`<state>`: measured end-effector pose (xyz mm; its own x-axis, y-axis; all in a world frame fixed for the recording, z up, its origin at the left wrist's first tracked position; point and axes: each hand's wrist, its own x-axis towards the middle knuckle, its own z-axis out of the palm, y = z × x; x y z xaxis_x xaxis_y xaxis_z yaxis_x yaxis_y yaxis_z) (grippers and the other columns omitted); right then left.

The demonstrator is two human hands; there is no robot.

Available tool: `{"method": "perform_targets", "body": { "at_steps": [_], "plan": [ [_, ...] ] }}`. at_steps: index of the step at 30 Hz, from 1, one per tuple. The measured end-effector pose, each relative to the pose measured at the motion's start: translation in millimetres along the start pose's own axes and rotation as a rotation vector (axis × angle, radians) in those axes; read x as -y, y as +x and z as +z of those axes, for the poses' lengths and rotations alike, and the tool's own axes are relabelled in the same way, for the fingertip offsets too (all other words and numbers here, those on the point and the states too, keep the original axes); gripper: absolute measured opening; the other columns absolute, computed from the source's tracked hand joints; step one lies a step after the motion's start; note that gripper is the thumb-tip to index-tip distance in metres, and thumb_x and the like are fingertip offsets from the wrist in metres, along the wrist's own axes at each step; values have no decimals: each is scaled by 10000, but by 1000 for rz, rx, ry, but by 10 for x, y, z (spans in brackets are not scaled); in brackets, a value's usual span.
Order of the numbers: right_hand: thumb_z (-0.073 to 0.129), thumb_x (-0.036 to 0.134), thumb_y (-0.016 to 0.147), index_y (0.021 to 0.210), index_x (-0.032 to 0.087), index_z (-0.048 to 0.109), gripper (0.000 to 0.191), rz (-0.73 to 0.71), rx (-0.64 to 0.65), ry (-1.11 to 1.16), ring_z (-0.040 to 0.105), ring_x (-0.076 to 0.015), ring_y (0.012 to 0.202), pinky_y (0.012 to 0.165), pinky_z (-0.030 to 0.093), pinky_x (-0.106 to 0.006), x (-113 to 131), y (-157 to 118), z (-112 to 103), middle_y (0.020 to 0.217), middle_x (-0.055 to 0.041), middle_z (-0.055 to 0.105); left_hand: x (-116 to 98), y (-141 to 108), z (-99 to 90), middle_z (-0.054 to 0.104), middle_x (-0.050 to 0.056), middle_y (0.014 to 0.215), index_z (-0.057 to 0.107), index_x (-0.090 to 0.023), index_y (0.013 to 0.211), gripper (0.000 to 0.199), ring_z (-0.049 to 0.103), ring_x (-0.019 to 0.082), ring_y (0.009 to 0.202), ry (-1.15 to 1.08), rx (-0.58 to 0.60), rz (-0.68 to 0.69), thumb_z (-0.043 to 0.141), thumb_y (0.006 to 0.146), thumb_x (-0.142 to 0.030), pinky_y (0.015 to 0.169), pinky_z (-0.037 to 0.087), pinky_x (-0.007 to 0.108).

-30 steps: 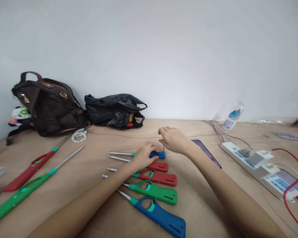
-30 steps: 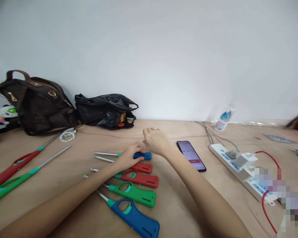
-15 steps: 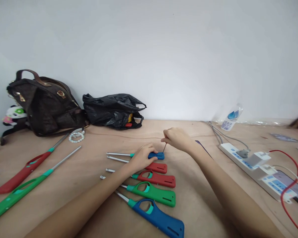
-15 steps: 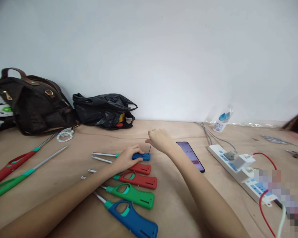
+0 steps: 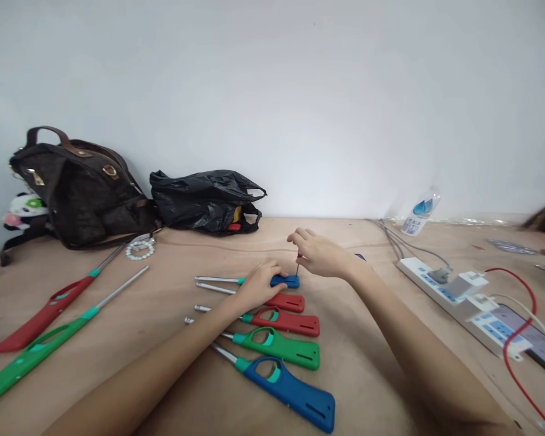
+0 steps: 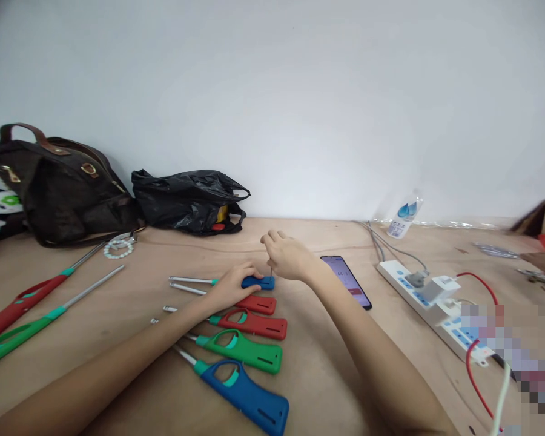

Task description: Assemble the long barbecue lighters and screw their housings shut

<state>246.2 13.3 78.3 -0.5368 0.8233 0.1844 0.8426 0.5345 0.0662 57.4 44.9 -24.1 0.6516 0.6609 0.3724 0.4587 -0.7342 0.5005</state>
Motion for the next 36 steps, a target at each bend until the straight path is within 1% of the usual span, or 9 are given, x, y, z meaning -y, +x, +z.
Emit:
{"method": "perform_targets", "body": {
  "at_steps": [3,7,12,14,18,23,25,29,36],
  "plan": [
    [511,117,899,1037,126,581,156,14,65,17,609,-214,978,769,451,-280,16,9,-12,1068,-131,645,-13,4,-3,636,38,961,660,-183,906,150,598,220,934,9,9,-11,684,764,-140,827,475,329],
    [526,359,933,963,95,605,278,222,122,-112,643,-276,899,718,455,-322,6,12,-39,949,-179,666,-33,4,-10,639,27,953,658,-186,921,176,608,208,911,3,-5,-22,681,756,-130,820,476,318],
    [591,87,854,1023,133,562,177,51,57,16,611,-195,958,741,439,-246,-43,-31,-68,1058,-111,646,-54,4,-31,629,27,918,662,-176,886,123,610,208,885,16,13,-15,670,767,-149,798,478,316],
    [587,155,883,950,136,590,70,105,91,-16,637,-207,862,682,432,-257,-18,-20,-88,945,-106,676,-54,4,-31,630,30,932,663,-179,890,126,609,211,897,8,11,-17,669,768,-146,807,477,320],
    [489,401,951,911,112,625,321,182,116,-123,651,-274,878,677,428,-301,52,-6,-119,911,-164,689,-37,3,-16,638,35,975,662,-185,931,185,608,215,928,-1,-14,-27,679,756,-126,840,472,331],
    [499,184,932,1075,132,561,164,60,94,0,616,-212,965,699,416,-251,25,-50,-114,1057,-115,663,-17,5,-11,639,37,941,671,-180,918,142,613,214,906,8,21,-15,671,776,-165,817,483,326],
    [509,237,938,983,151,594,129,90,118,-13,636,-208,875,663,403,-254,21,-42,-119,957,-99,684,-20,4,-11,644,41,951,673,-176,920,138,615,214,909,4,28,-18,665,782,-167,818,484,324],
    [446,427,964,820,154,627,358,184,121,-114,650,-253,817,669,399,-301,36,-23,-136,823,-122,692,-32,-3,-7,644,50,1025,674,-176,926,164,609,221,958,0,-8,-29,679,765,-145,859,472,335],
    [543,226,925,990,158,563,96,29,93,-4,628,-212,909,693,406,-261,-16,-42,-112,997,-98,678,-37,-5,-18,634,33,918,675,-176,914,152,608,207,888,7,6,-6,683,764,-153,801,475,309]
  ]
}}
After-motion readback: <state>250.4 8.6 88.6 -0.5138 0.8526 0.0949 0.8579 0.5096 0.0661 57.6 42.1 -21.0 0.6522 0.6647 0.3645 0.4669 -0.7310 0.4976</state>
